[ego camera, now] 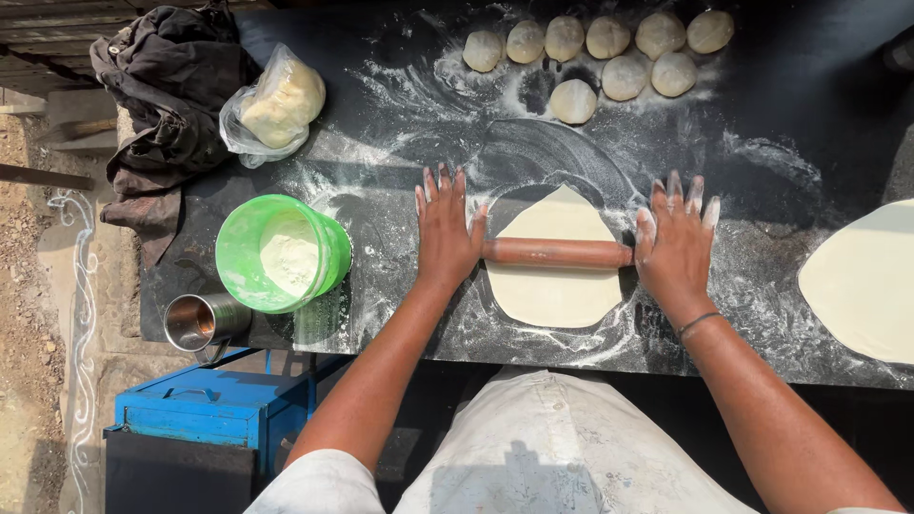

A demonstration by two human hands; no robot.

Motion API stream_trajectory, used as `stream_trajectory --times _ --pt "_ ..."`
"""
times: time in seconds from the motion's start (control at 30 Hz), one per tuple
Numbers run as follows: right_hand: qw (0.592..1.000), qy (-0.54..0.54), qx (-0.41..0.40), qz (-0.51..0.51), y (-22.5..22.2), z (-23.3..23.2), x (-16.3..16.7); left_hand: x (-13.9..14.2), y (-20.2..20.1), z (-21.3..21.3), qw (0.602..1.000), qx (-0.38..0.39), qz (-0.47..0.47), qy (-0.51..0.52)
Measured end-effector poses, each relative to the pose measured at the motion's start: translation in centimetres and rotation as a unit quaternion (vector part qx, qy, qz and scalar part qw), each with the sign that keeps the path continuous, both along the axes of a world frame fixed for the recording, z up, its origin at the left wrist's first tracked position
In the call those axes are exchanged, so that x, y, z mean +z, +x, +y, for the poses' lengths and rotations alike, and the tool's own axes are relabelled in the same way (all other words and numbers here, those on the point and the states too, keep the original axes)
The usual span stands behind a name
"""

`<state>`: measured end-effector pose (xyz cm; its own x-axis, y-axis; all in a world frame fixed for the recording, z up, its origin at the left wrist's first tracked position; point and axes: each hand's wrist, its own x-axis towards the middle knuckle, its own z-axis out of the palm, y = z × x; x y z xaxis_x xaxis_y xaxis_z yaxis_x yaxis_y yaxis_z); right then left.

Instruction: The person rolls dough balls into thin round flatbreads on a floured black stone counter using a wooden rolling pin. They dip each ball in flour from a green bowl, roll it flat, reposition and turn the dough while rolling, and set the finished disc aside with a stack of completed flatbreads.

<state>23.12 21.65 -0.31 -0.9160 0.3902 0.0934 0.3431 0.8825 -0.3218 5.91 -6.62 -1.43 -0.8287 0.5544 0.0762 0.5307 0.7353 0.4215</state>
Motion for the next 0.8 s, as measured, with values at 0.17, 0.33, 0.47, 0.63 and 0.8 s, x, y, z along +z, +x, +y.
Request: stream_trajectory --times 0.17,0.33,0.47,0.63,0.8 --pt "0.999 0.013 -0.019 0.038 -7.1 3.6 0.1 -0.5 -6.5 4.9 0.996 0.078 0.052 0.002" --pt "0.998 -0.004 0.058 -0.002 6.3 -3.7 2.3 2.0 7.0 -3.9 0.998 -0.046 -0.020 0.021" --pt "0.999 -0.012 0.049 -0.016 11.3 -6.0 2.6 3.1 12.7 -6.7 0.997 -0.061 -0.038 -0.005" --pt "1.000 0.024 0.009 -0.006 -0.8 0.8 0.1 0.4 1.0 0.1 0.999 0.012 -0.015 0.042" --pt "0.997 0.054 0.029 0.043 -5.7 3.1 0.5 0.7 -3.3 3.4 0.998 0.054 -0.006 0.013"
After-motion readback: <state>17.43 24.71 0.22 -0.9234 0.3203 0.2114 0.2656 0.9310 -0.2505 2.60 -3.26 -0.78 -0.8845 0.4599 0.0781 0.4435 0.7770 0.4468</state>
